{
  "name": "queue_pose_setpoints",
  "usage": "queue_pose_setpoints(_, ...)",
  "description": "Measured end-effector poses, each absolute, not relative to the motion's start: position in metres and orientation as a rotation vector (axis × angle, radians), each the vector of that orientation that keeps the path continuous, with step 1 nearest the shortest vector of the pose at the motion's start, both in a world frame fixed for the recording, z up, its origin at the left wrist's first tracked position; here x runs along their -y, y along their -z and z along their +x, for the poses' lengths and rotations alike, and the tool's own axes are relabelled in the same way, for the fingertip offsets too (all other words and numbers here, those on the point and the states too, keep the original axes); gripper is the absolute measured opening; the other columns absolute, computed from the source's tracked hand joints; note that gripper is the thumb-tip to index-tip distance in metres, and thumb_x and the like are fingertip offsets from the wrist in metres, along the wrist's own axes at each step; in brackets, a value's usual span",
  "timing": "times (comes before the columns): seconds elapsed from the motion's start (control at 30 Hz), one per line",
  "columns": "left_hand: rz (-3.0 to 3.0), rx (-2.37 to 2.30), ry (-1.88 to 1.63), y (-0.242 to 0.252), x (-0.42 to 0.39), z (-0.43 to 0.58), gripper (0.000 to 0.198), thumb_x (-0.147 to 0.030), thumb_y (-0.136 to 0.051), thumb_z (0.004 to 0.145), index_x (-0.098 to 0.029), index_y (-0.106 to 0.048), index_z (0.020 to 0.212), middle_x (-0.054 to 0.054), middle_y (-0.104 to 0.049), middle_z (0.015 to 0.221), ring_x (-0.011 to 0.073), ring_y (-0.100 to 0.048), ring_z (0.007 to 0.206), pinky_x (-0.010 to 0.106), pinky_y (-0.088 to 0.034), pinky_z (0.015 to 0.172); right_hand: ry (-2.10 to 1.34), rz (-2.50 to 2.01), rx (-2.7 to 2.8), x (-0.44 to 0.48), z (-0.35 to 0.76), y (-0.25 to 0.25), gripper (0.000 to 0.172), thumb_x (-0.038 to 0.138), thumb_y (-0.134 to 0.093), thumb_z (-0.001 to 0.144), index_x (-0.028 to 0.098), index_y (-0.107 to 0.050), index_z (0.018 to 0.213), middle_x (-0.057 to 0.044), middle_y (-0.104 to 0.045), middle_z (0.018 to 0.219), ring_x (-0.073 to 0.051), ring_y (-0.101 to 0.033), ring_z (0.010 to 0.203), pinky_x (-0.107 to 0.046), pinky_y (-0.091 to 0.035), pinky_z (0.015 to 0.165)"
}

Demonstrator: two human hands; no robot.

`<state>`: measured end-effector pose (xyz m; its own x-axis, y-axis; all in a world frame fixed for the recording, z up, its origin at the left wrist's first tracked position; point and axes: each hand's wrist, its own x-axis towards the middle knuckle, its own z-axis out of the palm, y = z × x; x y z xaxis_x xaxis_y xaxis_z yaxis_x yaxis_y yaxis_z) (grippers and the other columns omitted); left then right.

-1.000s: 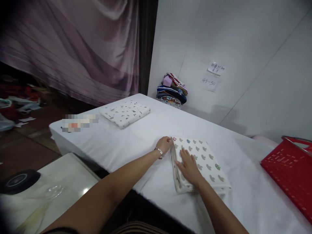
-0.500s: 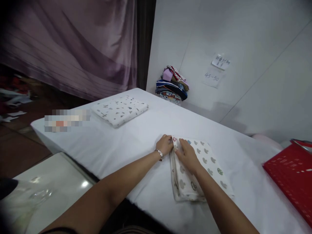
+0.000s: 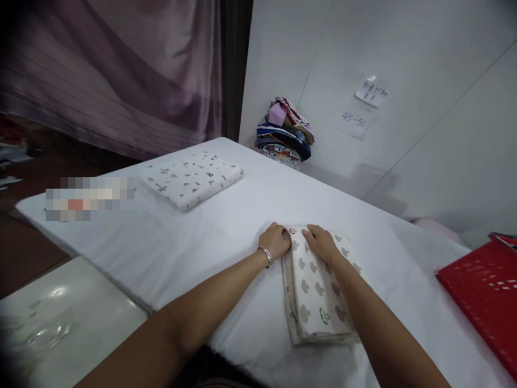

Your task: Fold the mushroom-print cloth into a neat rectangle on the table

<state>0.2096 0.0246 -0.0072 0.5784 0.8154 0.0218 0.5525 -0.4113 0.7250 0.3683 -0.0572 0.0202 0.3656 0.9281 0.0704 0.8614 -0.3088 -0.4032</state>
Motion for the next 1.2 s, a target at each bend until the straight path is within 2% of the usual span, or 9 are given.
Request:
queue_pose_setpoints(0.23,2.132,-1.056,-0.572,0.01,-0.025,0.215,0.024,-0.04,-0.051,0.082,-0.02,-0.06,0.09,0.008,-0.056,0.101,0.0218,-0.052,0.098,0.031,-0.042,0.079,-0.281,-2.26,1.588,0.054,0.378,-0.014,0.047,0.048,-0.036,0.087,0.022,-0.06,0.117,-0.005,-0.059,0.123,-0.022,-0.049,0.118,-0.039,-0.034,0.104)
queue_pose_setpoints(0.43,2.072,-1.005,-0.651,0.009,-0.022,0.217,0.023,-0.037,-0.054,0.081,-0.022,-0.059,0.097,0.007,-0.053,0.105,0.0195,-0.049,0.101,0.028,-0.041,0.083,-0.348,-2.285,1.49,0.053,0.377,-0.018,0.05,0.052,-0.036,0.086,0.021,-0.061,0.116,-0.004,-0.059,0.123,-0.022,-0.051,0.116,-0.038,-0.036,0.103)
queue_pose_setpoints(0.6,2.103,-1.015,-0.613,0.008,-0.024,0.218,0.018,-0.035,-0.053,0.081,-0.02,-0.06,0.087,0.008,-0.054,0.102,0.0204,-0.049,0.1,0.029,-0.042,0.082,-0.352,-2.281,1.542,0.052,0.374,-0.021,0.05,0.054,-0.035,0.086,0.023,-0.061,0.116,-0.004,-0.059,0.123,-0.022,-0.051,0.116,-0.038,-0.037,0.102)
queue_pose_setpoints(0.7,2.124,-0.966,-0.669,0.009,-0.026,0.216,0.013,-0.033,-0.054,0.08,-0.02,-0.059,0.081,0.007,-0.055,0.1,0.0197,-0.05,0.097,0.029,-0.042,0.081,-0.338,-2.309,1.545,0.055,0.383,-0.022,0.051,0.055,-0.034,0.086,0.025,-0.058,0.12,-0.003,-0.055,0.128,-0.022,-0.047,0.121,-0.039,-0.033,0.105)
queue_pose_setpoints(0.77,2.111,-0.952,-0.753,0.01,-0.027,0.213,0.009,-0.029,-0.054,0.08,-0.02,-0.058,0.079,0.006,-0.056,0.097,0.0183,-0.05,0.096,0.027,-0.042,0.08,-0.256,-2.396,1.529,0.06,0.397,-0.02,0.051,0.054,-0.034,0.087,0.024,-0.056,0.122,-0.004,-0.052,0.131,-0.025,-0.039,0.127,-0.046,-0.026,0.107)
queue_pose_setpoints(0.87,2.046,-0.979,-0.798,0.01,-0.029,0.207,0.006,-0.025,-0.052,0.079,-0.021,-0.055,0.076,0.004,-0.059,0.089,0.0164,-0.053,0.089,0.026,-0.041,0.075,-0.181,-2.532,1.44,0.072,0.421,-0.012,0.051,0.054,-0.035,0.087,0.023,-0.055,0.123,-0.006,-0.049,0.134,-0.027,-0.033,0.131,-0.053,-0.02,0.108)
queue_pose_setpoints(1.03,1.922,-1.001,-0.647,0.008,-0.032,0.197,0.01,-0.032,-0.052,0.079,-0.023,-0.052,0.076,-0.003,-0.057,0.068,0.0133,-0.053,0.068,0.023,-0.036,0.059,-0.303,-2.378,1.317,0.083,0.438,-0.004,0.056,0.057,-0.037,0.085,0.018,-0.054,0.123,-0.008,-0.046,0.136,-0.024,-0.038,0.128,-0.04,-0.024,0.11)
queue_pose_setpoints(1.13,1.917,-1.005,-0.594,0.007,-0.035,0.193,0.013,-0.035,-0.05,0.08,-0.023,-0.052,0.077,-0.004,-0.056,0.065,0.0126,-0.052,0.064,0.023,-0.035,0.056,-0.352,-2.296,1.209,0.082,0.434,-0.006,0.056,0.058,-0.042,0.083,0.017,-0.056,0.118,-0.01,-0.051,0.132,-0.027,-0.042,0.125,-0.043,-0.026,0.109)
queue_pose_setpoints(1.2,1.965,-1.004,-0.592,0.008,-0.036,0.192,0.012,-0.034,-0.051,0.08,-0.022,-0.053,0.079,-0.002,-0.058,0.071,0.0136,-0.053,0.068,0.023,-0.036,0.059,-0.335,-2.266,1.206,0.082,0.433,-0.008,0.052,0.057,-0.046,0.081,0.018,-0.059,0.113,-0.01,-0.053,0.129,-0.029,-0.043,0.124,-0.044,-0.026,0.109)
